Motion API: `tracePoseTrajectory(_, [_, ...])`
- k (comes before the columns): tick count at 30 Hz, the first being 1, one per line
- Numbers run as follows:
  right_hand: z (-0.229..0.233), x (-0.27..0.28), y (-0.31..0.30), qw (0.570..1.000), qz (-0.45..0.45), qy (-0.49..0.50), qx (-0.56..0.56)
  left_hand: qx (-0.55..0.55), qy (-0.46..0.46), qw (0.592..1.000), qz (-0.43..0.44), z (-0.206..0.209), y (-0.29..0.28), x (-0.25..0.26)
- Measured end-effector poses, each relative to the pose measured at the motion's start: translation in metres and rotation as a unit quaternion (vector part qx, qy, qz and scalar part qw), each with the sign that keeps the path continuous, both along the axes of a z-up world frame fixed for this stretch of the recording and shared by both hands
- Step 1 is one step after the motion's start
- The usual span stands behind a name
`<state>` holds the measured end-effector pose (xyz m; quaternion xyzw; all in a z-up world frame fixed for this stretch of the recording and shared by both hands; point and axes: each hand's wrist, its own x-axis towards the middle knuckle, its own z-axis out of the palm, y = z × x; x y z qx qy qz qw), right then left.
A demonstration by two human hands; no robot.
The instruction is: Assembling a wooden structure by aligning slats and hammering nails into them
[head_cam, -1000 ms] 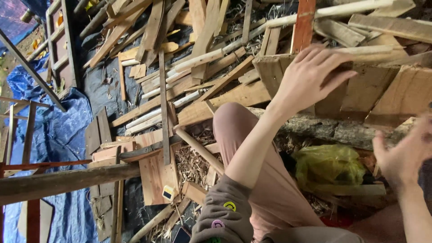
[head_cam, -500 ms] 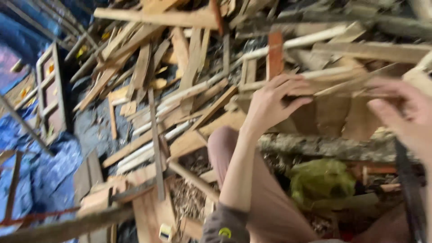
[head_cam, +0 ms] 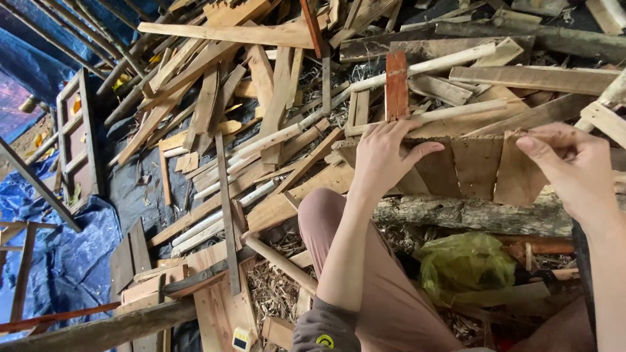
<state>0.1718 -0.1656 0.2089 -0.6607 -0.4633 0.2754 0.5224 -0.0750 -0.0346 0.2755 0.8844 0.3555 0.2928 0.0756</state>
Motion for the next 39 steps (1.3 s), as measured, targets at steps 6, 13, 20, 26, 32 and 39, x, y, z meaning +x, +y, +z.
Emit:
tracePoseTrajectory(6, [-0.010,0.006,0.003,0.999,0.006,0.024,0.046,-0.023,-0.017,0.999,-0.020,0.003,0.002,0.000])
tracePoseTrajectory(13, [-0.012,0.008,-0.020,0.988,-0.021,-0.145,-0.050,-0.018,-0.023,0.999,-0.031,0.007,0.000,-0.001])
tracePoseTrajectory(20, [-0.007,0.004,-0.055,0.965,0.004,-0.219,-0.143,-0.151,0.046,0.986,-0.044,0.024,-0.043,-0.031])
tracePoseTrajectory(26, [-0.039,-0.013,-0.123,0.995,0.085,0.035,-0.046,-0.008,0.002,0.995,-0.098,-0.046,-0.109,-0.084])
tracePoseTrajectory(32, [-0.060,-0.027,-0.167,0.978,0.091,-0.107,-0.156,-0.031,-0.008,0.993,-0.116,-0.057,-0.157,-0.106])
tracePoseTrajectory(39, [-0.086,-0.039,-0.186,0.971,0.124,-0.170,-0.116,-0.037,-0.030,0.994,-0.097,-0.077,-0.180,-0.117])
